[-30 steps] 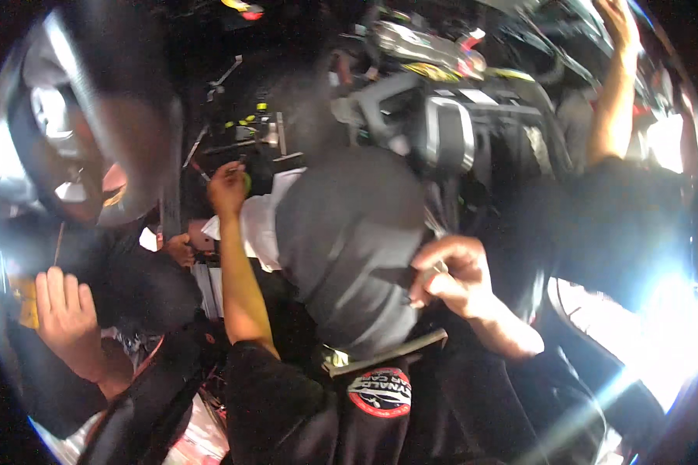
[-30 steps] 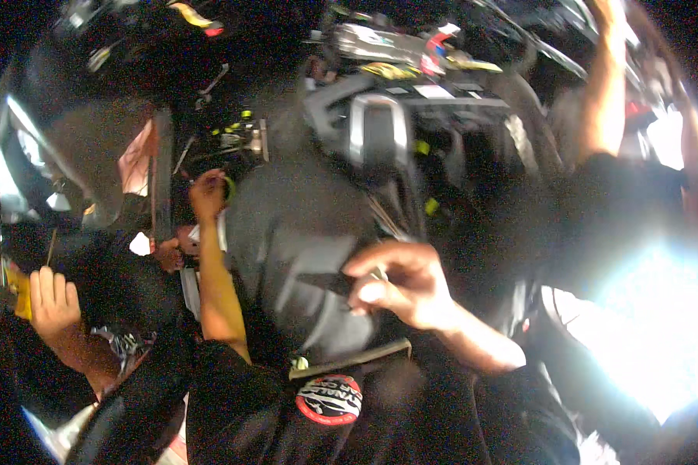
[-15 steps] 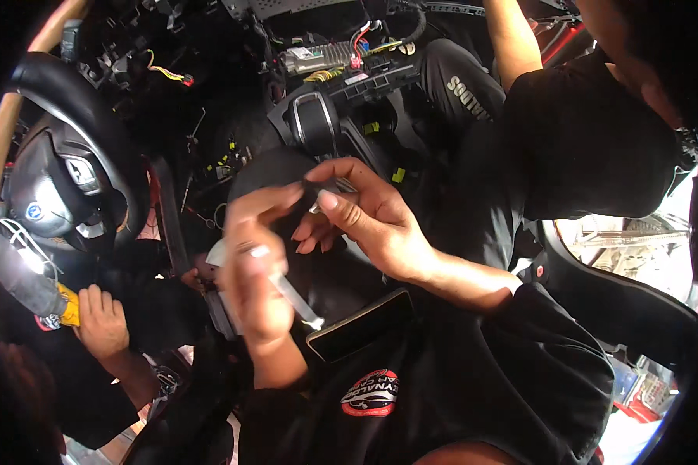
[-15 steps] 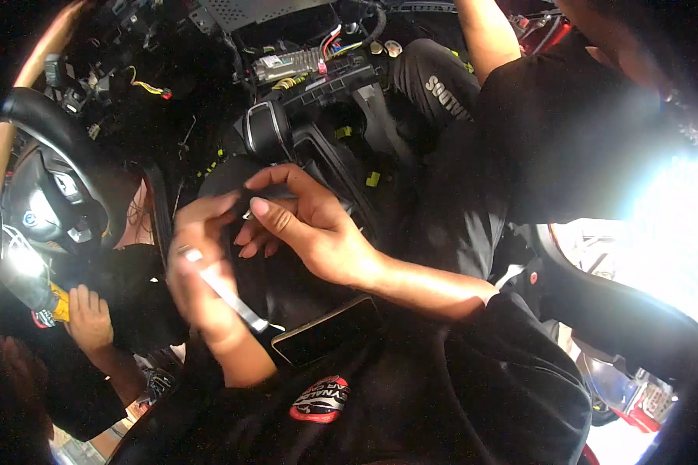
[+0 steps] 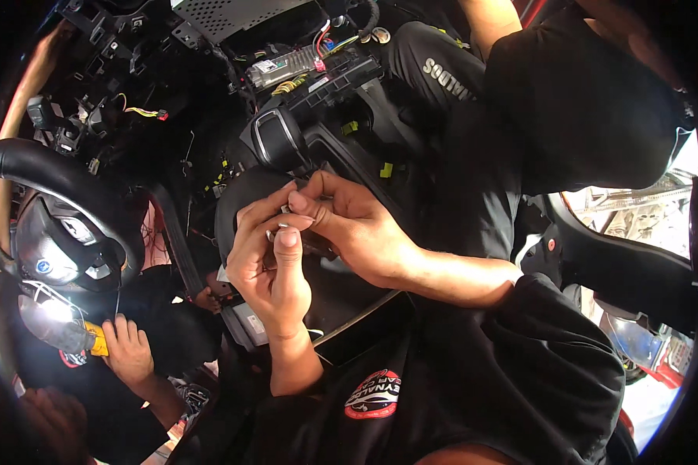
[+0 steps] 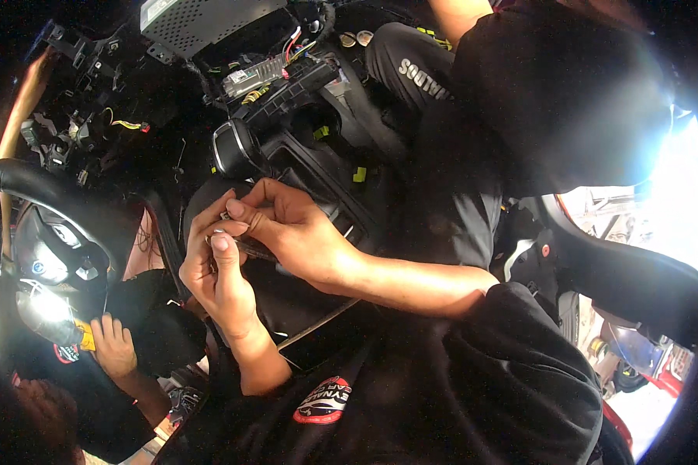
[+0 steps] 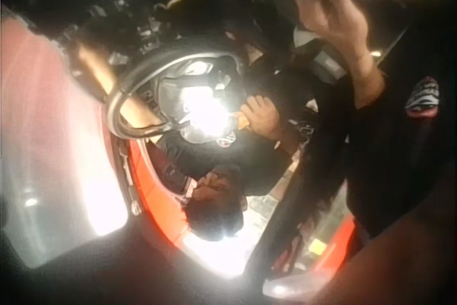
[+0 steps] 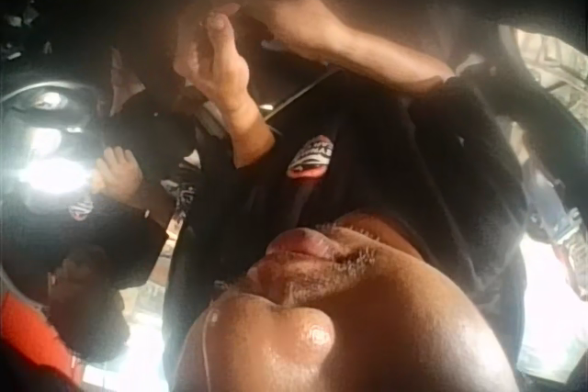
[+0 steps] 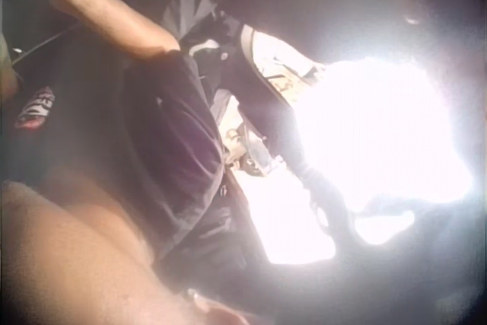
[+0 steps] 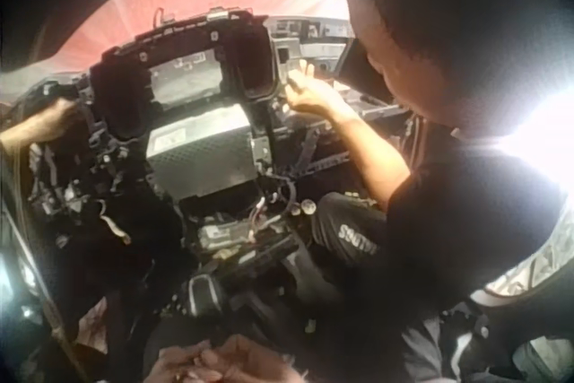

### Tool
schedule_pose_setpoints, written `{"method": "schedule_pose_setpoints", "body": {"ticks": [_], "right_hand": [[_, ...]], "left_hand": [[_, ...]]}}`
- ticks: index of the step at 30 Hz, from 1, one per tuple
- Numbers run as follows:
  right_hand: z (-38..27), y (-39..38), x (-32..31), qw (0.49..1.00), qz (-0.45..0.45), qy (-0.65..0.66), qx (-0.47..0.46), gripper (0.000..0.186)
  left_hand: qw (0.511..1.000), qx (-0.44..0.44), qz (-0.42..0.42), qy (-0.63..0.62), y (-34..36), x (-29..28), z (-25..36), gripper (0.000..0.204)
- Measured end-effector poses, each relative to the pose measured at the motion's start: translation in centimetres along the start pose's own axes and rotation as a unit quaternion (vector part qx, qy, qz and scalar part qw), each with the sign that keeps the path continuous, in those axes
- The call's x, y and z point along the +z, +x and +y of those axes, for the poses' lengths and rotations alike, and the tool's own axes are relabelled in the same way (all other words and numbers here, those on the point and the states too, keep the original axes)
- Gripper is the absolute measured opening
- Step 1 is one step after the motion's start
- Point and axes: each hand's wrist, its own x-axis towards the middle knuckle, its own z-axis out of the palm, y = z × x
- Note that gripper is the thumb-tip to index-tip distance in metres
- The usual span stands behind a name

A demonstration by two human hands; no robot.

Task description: The person works on the interior wiring and components of a car dashboard, connecting wires and handling small clips and fasteners.

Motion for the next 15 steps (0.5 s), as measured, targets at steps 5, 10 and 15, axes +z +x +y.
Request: {"method": "schedule_pose_setpoints", "body": {"ticks": [5, 10, 15], "right_hand": [[0.0, -0.5, -1.0, 0.998, -0.058, -0.013, -0.018, 0.025], [-0.9, -2.3, -0.9, 0.953, -0.056, -0.271, -0.121, 0.038], [-2.4, -2.1, -2.6, 0.894, -0.021, -0.41, -0.181, 0.027]], "left_hand": [[0.998, -0.054, 0.022, 0.008, 0.0, -0.4, 0.2, 0.031], [0.998, -0.01, 0.021, -0.06, -0.1, -0.7, -0.9, 0.05], [0.993, -0.027, 0.017, -0.115, 0.2, -1.8, -2.1, 0.036]]}}
